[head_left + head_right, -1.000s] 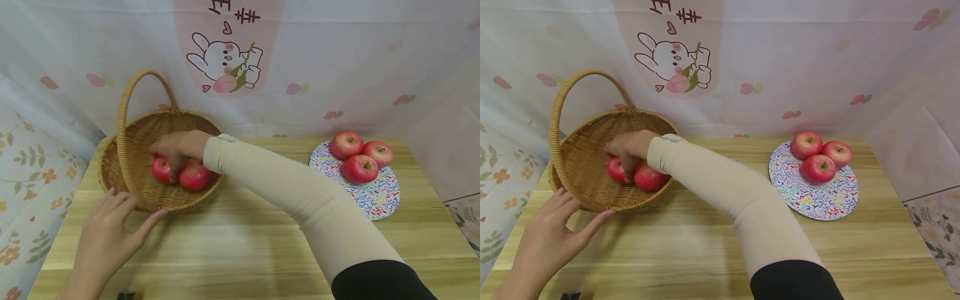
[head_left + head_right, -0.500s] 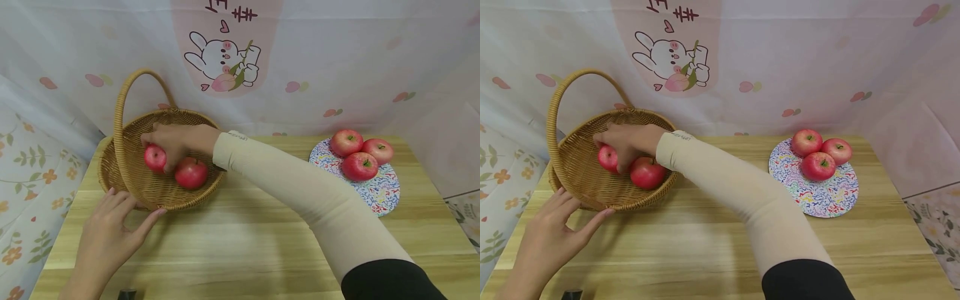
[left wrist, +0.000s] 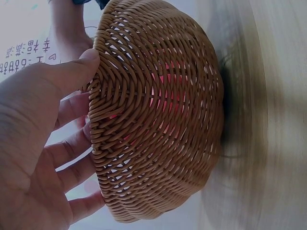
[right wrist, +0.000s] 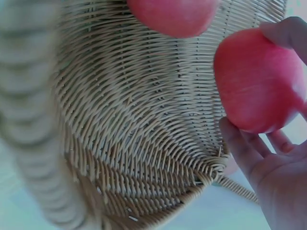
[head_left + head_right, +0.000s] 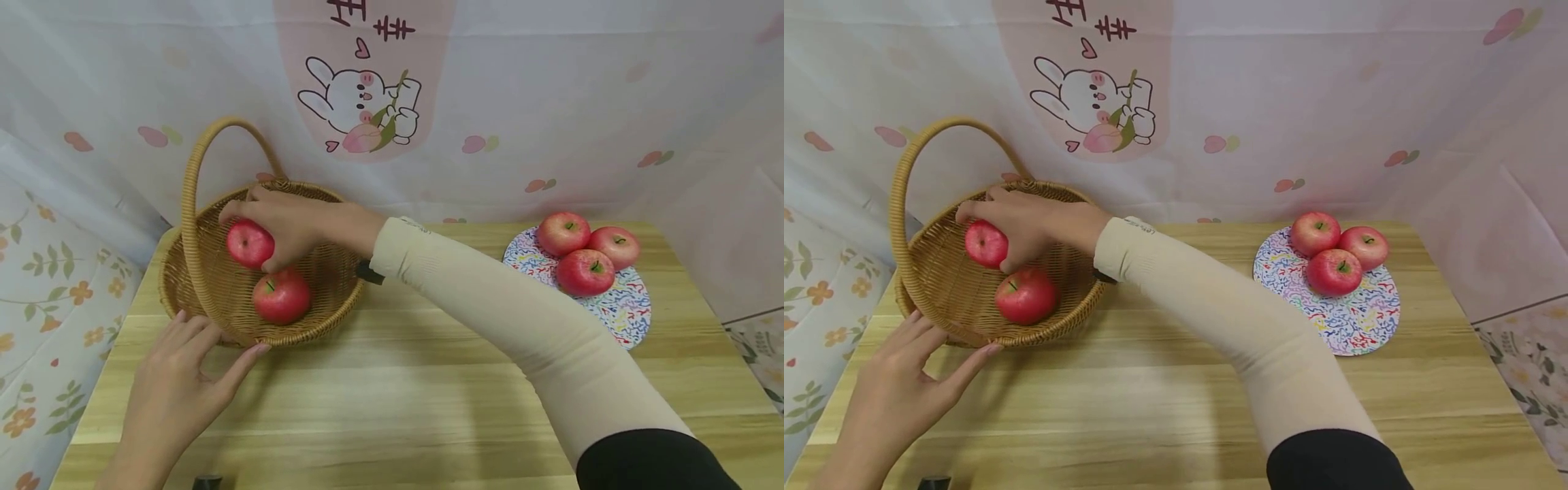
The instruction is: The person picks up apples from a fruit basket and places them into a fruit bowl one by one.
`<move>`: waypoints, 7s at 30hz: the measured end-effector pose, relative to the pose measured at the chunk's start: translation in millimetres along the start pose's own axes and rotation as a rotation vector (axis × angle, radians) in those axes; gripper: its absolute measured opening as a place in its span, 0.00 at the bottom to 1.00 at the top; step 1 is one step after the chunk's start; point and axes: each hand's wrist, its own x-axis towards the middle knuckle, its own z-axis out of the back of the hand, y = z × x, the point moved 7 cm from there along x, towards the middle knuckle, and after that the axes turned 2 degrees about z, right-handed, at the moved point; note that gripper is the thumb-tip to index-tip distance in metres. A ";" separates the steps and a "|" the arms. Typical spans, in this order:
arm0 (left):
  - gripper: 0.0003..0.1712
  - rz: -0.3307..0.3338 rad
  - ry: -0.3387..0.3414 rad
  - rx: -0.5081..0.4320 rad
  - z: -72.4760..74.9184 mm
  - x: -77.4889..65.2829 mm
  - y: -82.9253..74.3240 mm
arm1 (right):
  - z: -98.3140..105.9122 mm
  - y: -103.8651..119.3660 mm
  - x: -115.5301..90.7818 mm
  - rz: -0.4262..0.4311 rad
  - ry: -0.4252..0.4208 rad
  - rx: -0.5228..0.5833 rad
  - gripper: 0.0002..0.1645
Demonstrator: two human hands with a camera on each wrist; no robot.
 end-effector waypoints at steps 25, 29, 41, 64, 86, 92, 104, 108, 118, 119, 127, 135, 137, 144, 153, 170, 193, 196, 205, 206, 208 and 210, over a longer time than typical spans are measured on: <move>0.31 -0.001 -0.002 0.019 0.8 -2.5 -1.4 | 20.6 -17.2 -89.5 -0.015 -0.384 0.227 0.41; 0.26 -0.001 0.005 0.017 1.1 -1.4 -2.6 | 25.9 -18.6 -109.9 -0.027 -0.479 0.245 0.42; 0.24 0.002 0.009 0.027 1.6 -1.8 -4.2 | 27.0 -35.1 -158.8 -0.112 -0.600 0.302 0.42; 0.23 0.015 0.005 0.023 0.4 -4.0 -3.8 | -18.1 -81.7 -253.2 -0.327 -0.829 0.464 0.45; 0.24 0.004 -0.001 0.022 0.4 -5.7 -2.6 | -54.5 -115.0 -314.3 -0.526 -0.998 0.368 0.44; 0.28 -0.004 -0.003 0.026 1.2 -5.0 -3.1 | -58.8 -125.8 -339.3 -0.622 -1.022 0.311 0.45; 0.31 -0.010 -0.014 0.017 0.8 -4.4 -3.5 | -66.7 -137.6 -365.8 -0.756 -1.022 0.302 0.45; 0.31 -0.012 -0.017 0.010 0.3 -4.3 -3.5 | -66.3 -137.2 -376.7 -0.781 -1.025 0.305 0.47; 0.34 -0.009 -0.016 0.011 0.5 -4.7 -3.0 | -63.0 -138.4 -418.9 -0.873 -1.107 0.331 0.50; 0.34 -0.008 -0.015 0.012 0.6 -4.8 -2.8 | -63.0 -138.9 -422.8 -0.883 -1.117 0.335 0.50; 0.33 -0.001 -0.011 0.016 0.4 -5.1 -1.9 | -64.0 -143.5 -448.5 -0.969 -1.167 0.390 0.50; 0.33 -0.008 -0.016 0.006 0.2 -5.0 -2.6 | -66.0 -145.9 -479.5 -1.050 -1.250 0.435 0.46; 0.33 -0.010 -0.017 0.002 0.5 -5.1 -3.1 | -66.1 -145.2 -488.4 -1.061 -1.286 0.446 0.46; 0.29 0.001 -0.007 -0.001 1.1 -4.7 -3.5 | -71.7 -145.1 -517.7 -1.131 -1.362 0.484 0.45; 0.32 -0.008 -0.015 -0.001 -2.6 -8.0 -3.0 | -91.8 -155.0 -551.8 -1.305 -1.356 0.572 0.46; 0.25 -0.011 -0.011 -0.015 -2.6 -4.4 -4.6 | -124.1 -177.0 -565.2 -1.357 -1.217 0.648 0.48; 0.26 -0.002 0.002 -0.001 -2.2 -4.8 -1.8 | -133.6 -187.1 -562.2 -1.349 -1.103 0.584 0.50; 0.25 0.001 0.005 0.004 -2.3 -4.2 -1.9 | -132.9 -187.0 -561.1 -1.359 -1.090 0.577 0.51; 0.24 0.004 0.010 0.006 -2.1 -3.3 -2.8 | -131.4 -186.7 -558.1 -1.370 -1.038 0.548 0.52; 0.25 0.005 0.010 0.007 -2.0 -3.3 -2.8 | -130.8 -186.7 -557.5 -1.366 -1.029 0.537 0.52; 0.26 0.005 0.009 0.009 -1.8 -3.3 -2.9 | -129.4 -186.6 -556.4 -1.360 -1.015 0.507 0.53; 0.26 0.005 0.008 0.012 -1.6 -3.4 -2.9 | -128.2 -186.6 -555.4 -1.351 -1.006 0.482 0.53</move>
